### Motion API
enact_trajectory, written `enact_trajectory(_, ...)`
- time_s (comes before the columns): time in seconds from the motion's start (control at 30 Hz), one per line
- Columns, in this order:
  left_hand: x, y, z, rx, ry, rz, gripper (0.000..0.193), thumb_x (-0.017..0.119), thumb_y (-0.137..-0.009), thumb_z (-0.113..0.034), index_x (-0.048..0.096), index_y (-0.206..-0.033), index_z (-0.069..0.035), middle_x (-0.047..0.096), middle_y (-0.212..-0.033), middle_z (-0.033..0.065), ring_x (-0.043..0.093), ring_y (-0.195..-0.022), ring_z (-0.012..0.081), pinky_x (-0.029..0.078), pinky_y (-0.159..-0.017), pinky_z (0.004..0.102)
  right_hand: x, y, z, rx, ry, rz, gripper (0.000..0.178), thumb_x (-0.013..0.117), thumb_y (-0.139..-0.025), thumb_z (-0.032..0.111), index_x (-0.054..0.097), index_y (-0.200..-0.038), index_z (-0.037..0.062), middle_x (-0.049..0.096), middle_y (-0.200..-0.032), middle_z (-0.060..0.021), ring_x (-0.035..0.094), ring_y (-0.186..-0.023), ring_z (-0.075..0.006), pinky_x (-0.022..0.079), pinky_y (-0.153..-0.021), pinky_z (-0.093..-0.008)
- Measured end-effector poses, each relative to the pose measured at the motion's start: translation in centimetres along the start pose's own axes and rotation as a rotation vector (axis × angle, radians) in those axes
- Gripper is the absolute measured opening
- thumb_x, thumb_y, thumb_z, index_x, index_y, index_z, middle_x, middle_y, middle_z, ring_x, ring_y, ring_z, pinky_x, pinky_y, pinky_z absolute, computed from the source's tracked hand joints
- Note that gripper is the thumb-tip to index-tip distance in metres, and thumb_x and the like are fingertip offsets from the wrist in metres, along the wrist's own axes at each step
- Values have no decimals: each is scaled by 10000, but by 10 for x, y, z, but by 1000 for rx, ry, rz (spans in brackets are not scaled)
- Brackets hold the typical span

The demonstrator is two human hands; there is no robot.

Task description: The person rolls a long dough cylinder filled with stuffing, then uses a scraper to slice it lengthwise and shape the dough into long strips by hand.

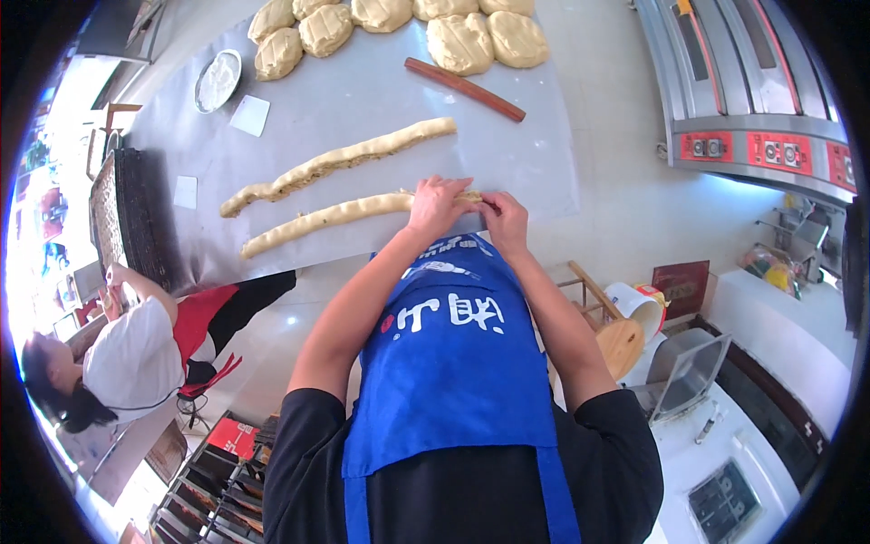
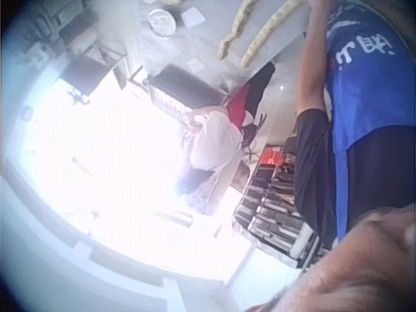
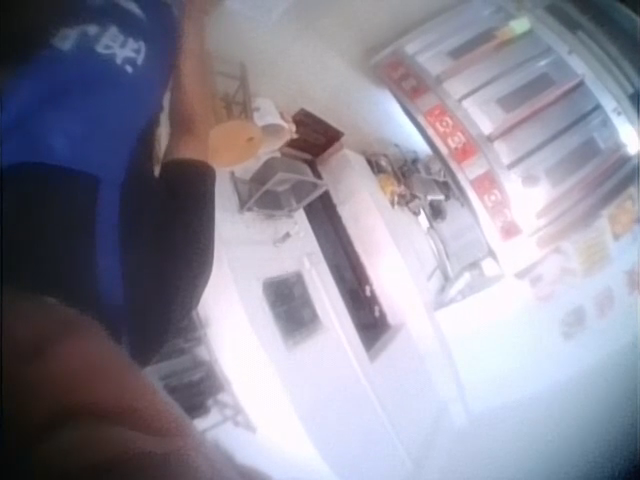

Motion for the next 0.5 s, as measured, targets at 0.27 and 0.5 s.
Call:
enact_trajectory(0.27,6,1,7,14,21,45,163,799,-936,-280,888,-1014,-168,821,-966,48,688,-963,303,501,-918,461,-6,-14,16,-30,-102,23,99,835,-915,107,812,-996,54,740,-991,-116,746,-833,-315,597,-748,-387)
enact_trajectory(0.5,5,4,9,-91,170,4,212,786,-946,-214,808,-1120,-93,793,-1052,75,669,-1024,334,486,-960,499,-7,-21,2,-318,184,123,266,831,-894,110,784,-1152,68,702,-1061,-113,716,-931,-300,596,-818,-403)
Point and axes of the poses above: each hand's wrist, its own y-axis away from the middle knuckle, its own x-axis out of the palm, z = x × y, the point moved 1 cm from there along -y, towards the middle knuckle
